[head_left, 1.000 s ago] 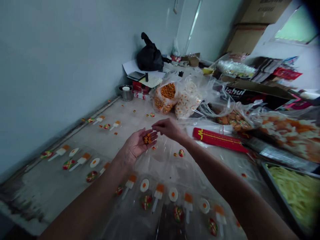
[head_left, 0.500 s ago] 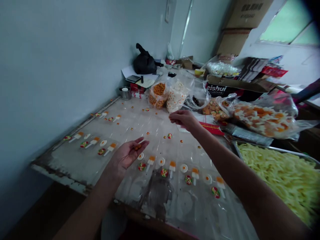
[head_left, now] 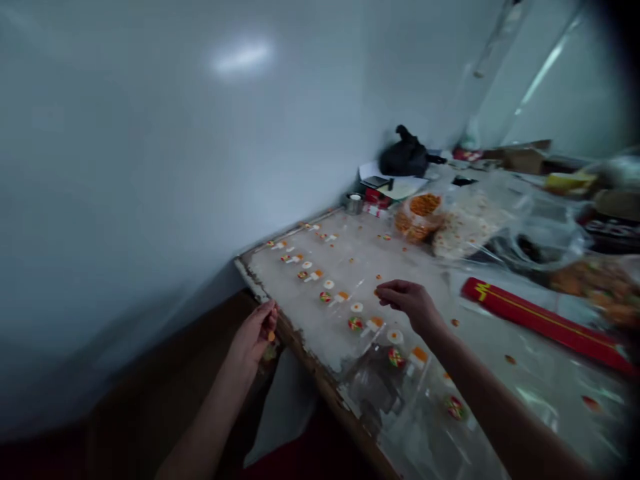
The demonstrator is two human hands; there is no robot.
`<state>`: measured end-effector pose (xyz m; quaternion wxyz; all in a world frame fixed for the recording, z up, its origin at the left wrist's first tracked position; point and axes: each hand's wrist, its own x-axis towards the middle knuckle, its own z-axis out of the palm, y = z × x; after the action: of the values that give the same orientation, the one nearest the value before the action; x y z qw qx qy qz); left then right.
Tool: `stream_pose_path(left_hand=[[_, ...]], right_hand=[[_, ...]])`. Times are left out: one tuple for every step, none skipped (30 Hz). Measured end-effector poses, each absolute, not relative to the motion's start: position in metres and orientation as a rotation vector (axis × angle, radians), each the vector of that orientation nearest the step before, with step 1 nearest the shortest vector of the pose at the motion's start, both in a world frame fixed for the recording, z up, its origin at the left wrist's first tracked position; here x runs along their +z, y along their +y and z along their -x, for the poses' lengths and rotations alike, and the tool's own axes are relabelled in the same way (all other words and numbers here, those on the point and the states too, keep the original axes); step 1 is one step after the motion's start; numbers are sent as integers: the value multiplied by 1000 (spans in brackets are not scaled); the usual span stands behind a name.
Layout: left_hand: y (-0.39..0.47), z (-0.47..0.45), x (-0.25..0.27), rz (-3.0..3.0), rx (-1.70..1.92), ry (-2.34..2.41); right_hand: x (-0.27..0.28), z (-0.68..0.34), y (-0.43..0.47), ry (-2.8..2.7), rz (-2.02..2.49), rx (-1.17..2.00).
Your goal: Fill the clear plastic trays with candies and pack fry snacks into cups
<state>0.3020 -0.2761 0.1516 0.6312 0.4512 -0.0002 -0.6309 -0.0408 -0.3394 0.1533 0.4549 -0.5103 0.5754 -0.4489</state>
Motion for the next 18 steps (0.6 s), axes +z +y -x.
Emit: stream_pose_path(left_hand=[[-279,-313,150,-1002,-1464,88],[-282,-324,148,-976,-1471,155],[-286,-335,146,-953,-1478,206],[-291,-346,144,-926,-1493,258],[-296,-356,142,-897,-1511,305],[-302,-366,140,-867,-1515,336],[-309,-376,138,-839,-1488,348],[-315,-386,135,-814,-1434,341],[-322,-396,131,-802,-1363,320],[-327,-405,125,-807,-1279,284],[-330,-415,118,-827,-1189,239],[-331,-423,110,-864,-1107,188],[-329,-431,99,-908,-1043,137],[-324,-437,88,-954,-994,91],[-317,-443,76,-1002,-956,63],[-307,-448,64,-1047,-933,49],[-295,-453,51,-1093,-926,57],[-282,-458,39,-1147,-922,92]], right_hand=[[153,15,-349,1379,1307,-1078],[152,-11,-360,1345,1353,-1045],[152,-38,-372,1318,1401,-1016],[151,-64,-385,1300,1453,-997],[151,-89,-399,1291,1505,-986],[150,-113,-414,1288,1555,-979],[149,-135,-430,1292,1602,-977],[148,-156,-446,1296,1644,-976],[147,-174,-462,1300,1678,-973],[146,-190,-479,1306,1706,-966],[146,-204,-495,1311,1733,-955],[145,-216,-510,1318,1763,-944],[143,-226,-524,1325,1794,-931],[142,-236,-537,1333,1827,-916],[141,-244,-549,1344,1861,-899],[140,-252,-560,1355,1899,-881],[140,-259,-569,1368,1940,-865],[139,-265,-577,1379,1983,-849]])
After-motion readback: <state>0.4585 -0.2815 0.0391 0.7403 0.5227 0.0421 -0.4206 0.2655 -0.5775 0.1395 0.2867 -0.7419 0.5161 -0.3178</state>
